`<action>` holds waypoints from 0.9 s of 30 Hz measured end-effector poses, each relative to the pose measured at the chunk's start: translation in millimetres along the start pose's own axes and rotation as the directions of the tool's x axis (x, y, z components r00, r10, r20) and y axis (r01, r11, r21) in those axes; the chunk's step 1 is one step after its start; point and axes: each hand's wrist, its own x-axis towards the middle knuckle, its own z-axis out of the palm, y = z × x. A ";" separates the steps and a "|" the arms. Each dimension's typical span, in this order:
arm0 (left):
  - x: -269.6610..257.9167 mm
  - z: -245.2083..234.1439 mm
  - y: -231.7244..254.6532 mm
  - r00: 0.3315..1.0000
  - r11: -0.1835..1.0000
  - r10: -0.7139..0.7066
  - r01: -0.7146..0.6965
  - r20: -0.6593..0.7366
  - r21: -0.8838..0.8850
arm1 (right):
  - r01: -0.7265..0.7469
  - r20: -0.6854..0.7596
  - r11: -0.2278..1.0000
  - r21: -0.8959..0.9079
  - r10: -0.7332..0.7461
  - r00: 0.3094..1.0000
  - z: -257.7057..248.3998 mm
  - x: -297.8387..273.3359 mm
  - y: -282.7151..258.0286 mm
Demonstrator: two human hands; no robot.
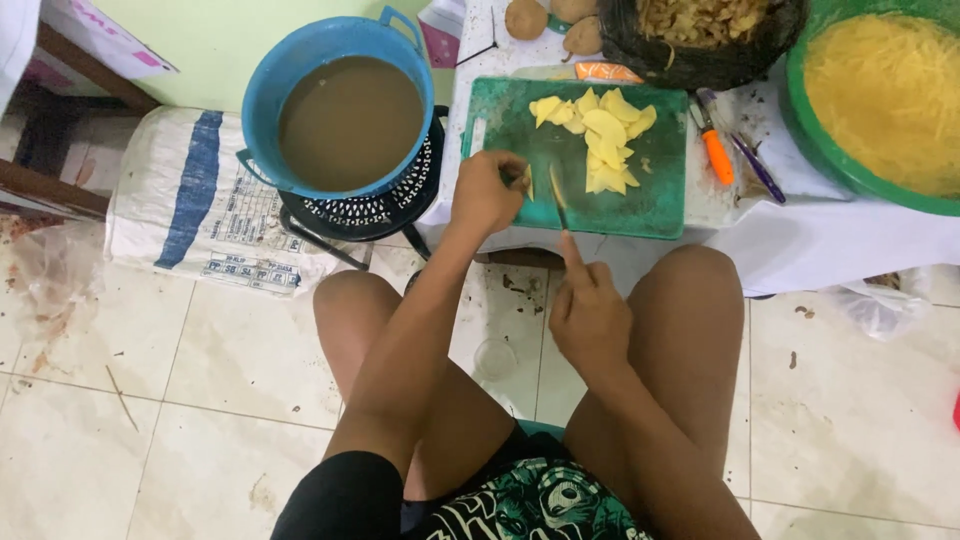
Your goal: Slicing peeled potatoes into thin julienne strips using a knife on a cutting board while sitting on the floor.
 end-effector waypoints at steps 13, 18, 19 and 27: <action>-23.0 22.0 45.9 0.674 0.645 0.738 -0.711 0.012 0.281 | -0.091 -0.246 0.961 -0.263 0.024 0.969 -12.2 25.4 25.5; -13.9 45.8 35.0 0.772 0.708 0.618 -0.628 0.148 0.322 | -0.033 -0.262 0.981 -0.192 -0.019 0.965 -10.0 24.0 31.4; -11.5 47.6 33.9 0.773 0.710 0.616 -0.628 0.150 0.320 | -0.035 -0.259 0.981 -0.193 -0.016 0.966 -9.2 24.4 31.4; -3.6 11.6 54.8 0.794 0.778 0.602 -0.607 0.081 0.163 | -0.033 -0.272 0.997 -0.065 0.014 0.962 -16.1 20.2 24.8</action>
